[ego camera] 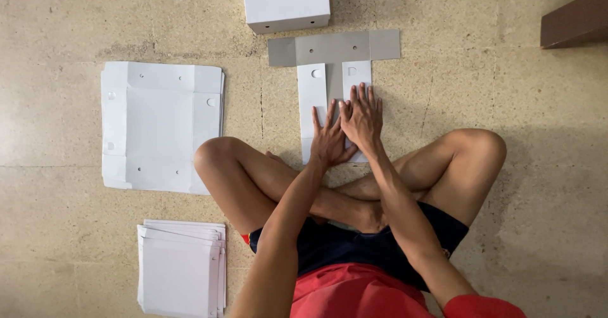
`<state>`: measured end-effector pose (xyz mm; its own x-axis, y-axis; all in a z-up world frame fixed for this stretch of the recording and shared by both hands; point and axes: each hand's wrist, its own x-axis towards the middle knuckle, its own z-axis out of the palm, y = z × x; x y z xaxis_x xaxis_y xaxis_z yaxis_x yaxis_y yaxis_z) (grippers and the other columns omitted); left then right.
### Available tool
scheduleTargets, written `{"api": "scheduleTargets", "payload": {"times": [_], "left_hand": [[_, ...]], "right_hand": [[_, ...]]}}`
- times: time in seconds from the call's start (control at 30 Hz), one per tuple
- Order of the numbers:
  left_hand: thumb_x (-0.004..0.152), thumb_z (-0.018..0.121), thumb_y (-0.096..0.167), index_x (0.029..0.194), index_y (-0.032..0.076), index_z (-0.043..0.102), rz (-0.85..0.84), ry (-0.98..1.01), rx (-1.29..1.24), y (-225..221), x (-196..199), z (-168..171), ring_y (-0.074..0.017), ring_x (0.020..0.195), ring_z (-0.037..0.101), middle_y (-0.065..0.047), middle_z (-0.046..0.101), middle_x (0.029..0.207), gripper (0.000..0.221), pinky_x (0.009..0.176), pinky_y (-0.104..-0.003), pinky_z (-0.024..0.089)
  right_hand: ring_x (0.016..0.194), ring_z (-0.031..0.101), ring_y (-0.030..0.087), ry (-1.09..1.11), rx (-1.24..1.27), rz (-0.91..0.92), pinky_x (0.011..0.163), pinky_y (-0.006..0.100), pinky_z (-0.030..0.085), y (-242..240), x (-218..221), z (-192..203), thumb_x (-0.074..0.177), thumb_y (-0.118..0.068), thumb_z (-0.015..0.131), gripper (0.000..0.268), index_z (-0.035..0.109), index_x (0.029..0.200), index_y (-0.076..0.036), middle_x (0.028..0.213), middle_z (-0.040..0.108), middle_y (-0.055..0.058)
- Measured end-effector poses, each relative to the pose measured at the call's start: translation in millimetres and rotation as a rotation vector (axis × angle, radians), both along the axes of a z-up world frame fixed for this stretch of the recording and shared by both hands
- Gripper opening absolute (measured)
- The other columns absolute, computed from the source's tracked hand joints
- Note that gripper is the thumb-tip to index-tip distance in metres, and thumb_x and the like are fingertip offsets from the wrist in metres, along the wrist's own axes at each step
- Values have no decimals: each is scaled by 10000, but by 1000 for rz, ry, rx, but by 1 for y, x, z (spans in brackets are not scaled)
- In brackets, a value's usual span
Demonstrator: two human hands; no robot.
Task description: Assembling a cardboard box by folding a flat pre-cut sheet along its creases.
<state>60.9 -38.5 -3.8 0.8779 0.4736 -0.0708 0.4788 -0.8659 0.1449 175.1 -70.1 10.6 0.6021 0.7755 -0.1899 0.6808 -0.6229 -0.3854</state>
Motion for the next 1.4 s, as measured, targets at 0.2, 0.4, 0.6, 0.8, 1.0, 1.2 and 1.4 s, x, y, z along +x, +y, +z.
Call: {"api": "scheduleTargets", "payload": {"times": [0.2,0.4,0.6,0.8,1.0,1.2,1.4], "left_hand": [[835,428,609,1573,176,288,18,-6,-36,5,1,9,-320,1553,93,36,298,1639,867,1199,-740,-2],[842,399,623,1545,207,344,24,15,-51,3,2,12,-306,1552,87,50,363,1600,819,1208,-730,-9],[905,349,592,1563,209,300,14,48,-56,2,3,16,-318,1554,56,40,303,1630,763,1203,-733,-25],[869,370,611,1577,212,272,8,62,-53,2,1,16,-327,1554,52,42,220,1661,818,1204,-738,-30],[882,453,545,1621,188,126,-22,109,-21,5,-2,15,-332,1559,-4,6,60,1702,884,1190,-729,-13],[954,452,523,1627,169,89,-45,147,-20,6,-2,27,-340,1556,-31,-25,10,1704,842,1177,-728,-25],[838,466,592,1616,154,128,-21,110,-11,5,0,23,-339,1557,-10,-14,106,1689,955,1179,-744,-31]], "right_hand": [[1524,205,337,-15,-50,116,1182,582,216,31,23,-1,1057,-576,292,674,344,1585,-160,1645,263,135],[1521,214,356,-43,-53,124,1185,593,206,46,29,-8,1057,-558,313,674,338,1587,-142,1642,266,157],[1524,204,355,-19,-34,118,1197,589,192,49,33,-12,1049,-577,317,697,332,1587,-135,1643,256,163],[1514,239,357,51,-9,45,1194,550,229,16,2,9,1055,-586,292,727,356,1565,-72,1624,271,211],[1491,291,365,53,-32,-13,1178,536,268,-38,-36,18,1070,-540,314,728,370,1532,20,1598,311,248],[1467,337,365,-18,-4,-72,1159,562,289,-42,-45,13,1074,-507,357,700,396,1516,35,1575,361,245],[1491,294,352,-64,35,-153,1172,604,204,-1,-18,2,1067,-542,327,729,389,1530,18,1589,354,224]]}}
